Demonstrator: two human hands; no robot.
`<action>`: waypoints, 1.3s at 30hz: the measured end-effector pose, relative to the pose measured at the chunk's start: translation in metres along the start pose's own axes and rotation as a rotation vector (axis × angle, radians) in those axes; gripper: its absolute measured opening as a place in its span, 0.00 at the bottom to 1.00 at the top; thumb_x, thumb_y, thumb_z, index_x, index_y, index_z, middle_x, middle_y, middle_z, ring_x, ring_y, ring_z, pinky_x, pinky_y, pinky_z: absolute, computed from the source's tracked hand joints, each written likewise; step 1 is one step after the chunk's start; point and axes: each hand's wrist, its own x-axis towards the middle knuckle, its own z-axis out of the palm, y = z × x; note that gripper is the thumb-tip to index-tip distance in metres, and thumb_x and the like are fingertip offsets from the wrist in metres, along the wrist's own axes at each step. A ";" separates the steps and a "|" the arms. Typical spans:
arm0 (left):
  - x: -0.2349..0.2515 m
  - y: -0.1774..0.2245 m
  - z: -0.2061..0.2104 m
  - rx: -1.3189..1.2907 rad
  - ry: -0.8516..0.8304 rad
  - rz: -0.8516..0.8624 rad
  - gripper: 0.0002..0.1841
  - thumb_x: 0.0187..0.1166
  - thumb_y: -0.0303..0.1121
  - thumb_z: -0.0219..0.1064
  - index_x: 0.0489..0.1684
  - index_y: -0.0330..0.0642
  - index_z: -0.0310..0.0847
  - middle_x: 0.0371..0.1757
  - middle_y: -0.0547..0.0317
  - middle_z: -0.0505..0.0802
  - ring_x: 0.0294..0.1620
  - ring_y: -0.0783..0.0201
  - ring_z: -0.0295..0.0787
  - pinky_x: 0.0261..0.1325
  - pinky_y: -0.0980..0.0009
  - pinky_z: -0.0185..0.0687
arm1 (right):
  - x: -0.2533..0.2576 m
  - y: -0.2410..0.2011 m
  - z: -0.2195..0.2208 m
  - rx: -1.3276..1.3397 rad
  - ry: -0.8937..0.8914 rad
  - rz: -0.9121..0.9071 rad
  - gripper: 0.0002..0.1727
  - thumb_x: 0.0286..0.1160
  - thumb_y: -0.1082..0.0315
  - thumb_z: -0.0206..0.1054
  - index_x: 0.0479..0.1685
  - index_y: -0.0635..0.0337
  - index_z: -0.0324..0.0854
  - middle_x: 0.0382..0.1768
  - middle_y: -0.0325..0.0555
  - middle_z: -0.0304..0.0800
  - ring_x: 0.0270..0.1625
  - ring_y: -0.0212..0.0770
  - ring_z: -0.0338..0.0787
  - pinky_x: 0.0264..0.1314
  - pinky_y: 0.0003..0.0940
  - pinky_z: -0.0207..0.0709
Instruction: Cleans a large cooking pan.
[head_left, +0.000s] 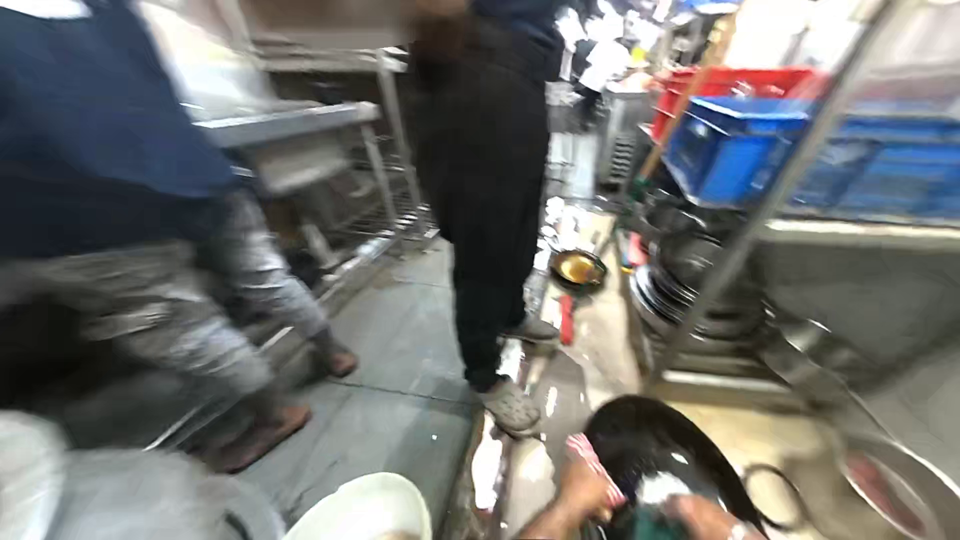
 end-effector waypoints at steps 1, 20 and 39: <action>0.008 -0.003 0.002 0.010 0.023 0.017 0.31 0.78 0.41 0.70 0.75 0.28 0.71 0.63 0.34 0.89 0.62 0.44 0.90 0.67 0.45 0.84 | 0.006 0.013 0.003 0.015 0.000 -0.019 0.24 0.72 0.66 0.74 0.71 0.51 0.86 0.66 0.59 0.90 0.70 0.62 0.87 0.75 0.67 0.75; 0.039 -0.004 0.002 0.098 0.131 0.035 0.34 0.76 0.43 0.71 0.76 0.29 0.69 0.61 0.35 0.89 0.60 0.45 0.90 0.64 0.45 0.85 | 0.001 0.037 -0.012 0.138 0.009 -0.030 0.28 0.72 0.72 0.71 0.76 0.50 0.82 0.70 0.60 0.87 0.73 0.64 0.84 0.75 0.69 0.74; 0.039 -0.002 0.008 0.125 0.138 -0.028 0.30 0.83 0.41 0.69 0.77 0.31 0.67 0.53 0.37 0.89 0.43 0.50 0.92 0.46 0.52 0.89 | -0.013 0.156 0.028 0.586 0.511 0.386 0.27 0.72 0.70 0.74 0.74 0.55 0.82 0.67 0.58 0.89 0.70 0.57 0.88 0.76 0.61 0.76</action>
